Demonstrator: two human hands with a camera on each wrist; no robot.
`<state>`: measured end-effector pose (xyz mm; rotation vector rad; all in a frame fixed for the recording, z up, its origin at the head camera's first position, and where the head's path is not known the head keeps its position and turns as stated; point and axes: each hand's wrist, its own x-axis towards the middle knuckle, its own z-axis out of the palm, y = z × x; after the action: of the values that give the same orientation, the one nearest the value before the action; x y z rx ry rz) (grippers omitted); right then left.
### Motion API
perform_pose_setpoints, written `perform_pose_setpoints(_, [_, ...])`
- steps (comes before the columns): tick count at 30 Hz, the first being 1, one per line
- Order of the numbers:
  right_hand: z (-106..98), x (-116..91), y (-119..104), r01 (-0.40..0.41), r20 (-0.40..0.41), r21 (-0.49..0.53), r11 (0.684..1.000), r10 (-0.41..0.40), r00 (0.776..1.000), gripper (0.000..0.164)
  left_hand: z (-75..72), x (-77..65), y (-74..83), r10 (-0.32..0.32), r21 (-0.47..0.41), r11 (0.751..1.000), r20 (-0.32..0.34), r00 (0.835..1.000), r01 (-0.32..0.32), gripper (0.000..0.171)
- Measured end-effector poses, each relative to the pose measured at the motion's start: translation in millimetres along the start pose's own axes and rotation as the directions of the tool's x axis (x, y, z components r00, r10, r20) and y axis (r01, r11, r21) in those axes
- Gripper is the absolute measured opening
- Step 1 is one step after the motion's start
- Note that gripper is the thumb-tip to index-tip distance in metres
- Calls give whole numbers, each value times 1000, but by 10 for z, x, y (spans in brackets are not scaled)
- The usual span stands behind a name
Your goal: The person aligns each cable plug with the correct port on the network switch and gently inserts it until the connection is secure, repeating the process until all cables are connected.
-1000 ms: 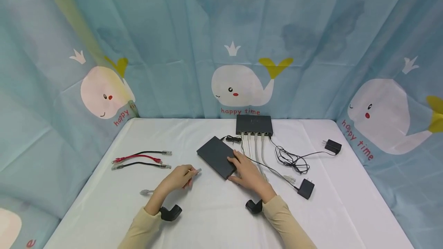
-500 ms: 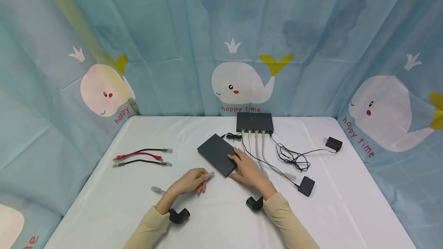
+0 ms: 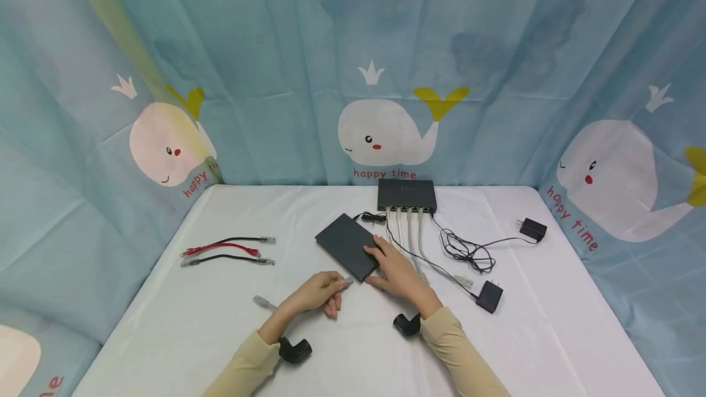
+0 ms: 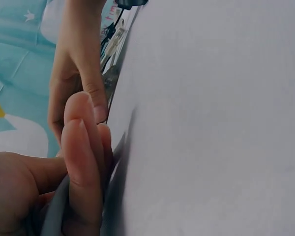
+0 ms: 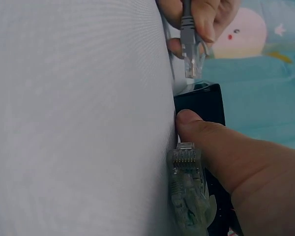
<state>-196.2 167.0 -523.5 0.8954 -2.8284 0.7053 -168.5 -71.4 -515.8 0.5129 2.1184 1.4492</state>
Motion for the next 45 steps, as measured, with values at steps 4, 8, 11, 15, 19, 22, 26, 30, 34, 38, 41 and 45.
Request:
perform_pose_setpoints(4, [18,-1,5,1,4,10,1000,-1,1000,68,39,12,2,-15,-40,999,7,1000,16,32])
perform_pose_setpoints(8, [37,-3,13,-5,11,15,1000,5,1000,68,65,35,-11,-37,-68,997,15,999,38,32])
perform_pose_setpoints(11, [36,-2,22,-3,4,16,1000,3,1000,68,78,55,-17,-45,-84,995,18,999,46,32])
perform_pose_setpoints(15, [22,1,27,9,-12,21,1000,-9,1000,68,86,73,-26,-45,-93,995,20,999,46,31])
perform_pose_setpoints(19, [24,2,33,24,-40,32,999,-23,999,69,94,80,-37,-46,-116,992,24,999,49,31])
perform_pose_setpoints(22, [44,5,49,34,-68,50,998,-31,997,71,100,82,-49,-57,-167,984,28,998,61,31])
perform_pose_setpoints(26, [88,14,72,42,-98,92,995,-33,995,76,105,91,-72,-62,-245,967,38,997,69,32])
perform_pose_setpoints(30, [124,24,83,39,-111,119,992,-26,994,79,110,97,-79,-50,-278,959,44,998,60,33])
perform_pose_setpoints(34, [145,26,88,29,-116,116,993,-15,993,80,113,110,-89,-32,-309,950,58,998,49,35])
perform_pose_setpoints(38, [164,29,81,39,-140,106,994,-24,990,80,120,124,-96,-23,-344,938,70,997,46,36])
perform_pose_setpoints(41, [188,43,77,56,-171,73,996,-42,984,80,127,136,-86,-17,-371,928,70,997,42,38])
perform_pose_setpoints(45, [221,65,85,64,-216,64,996,-49,975,72,133,157,-64,-5,-393,919,57,998,27,41])
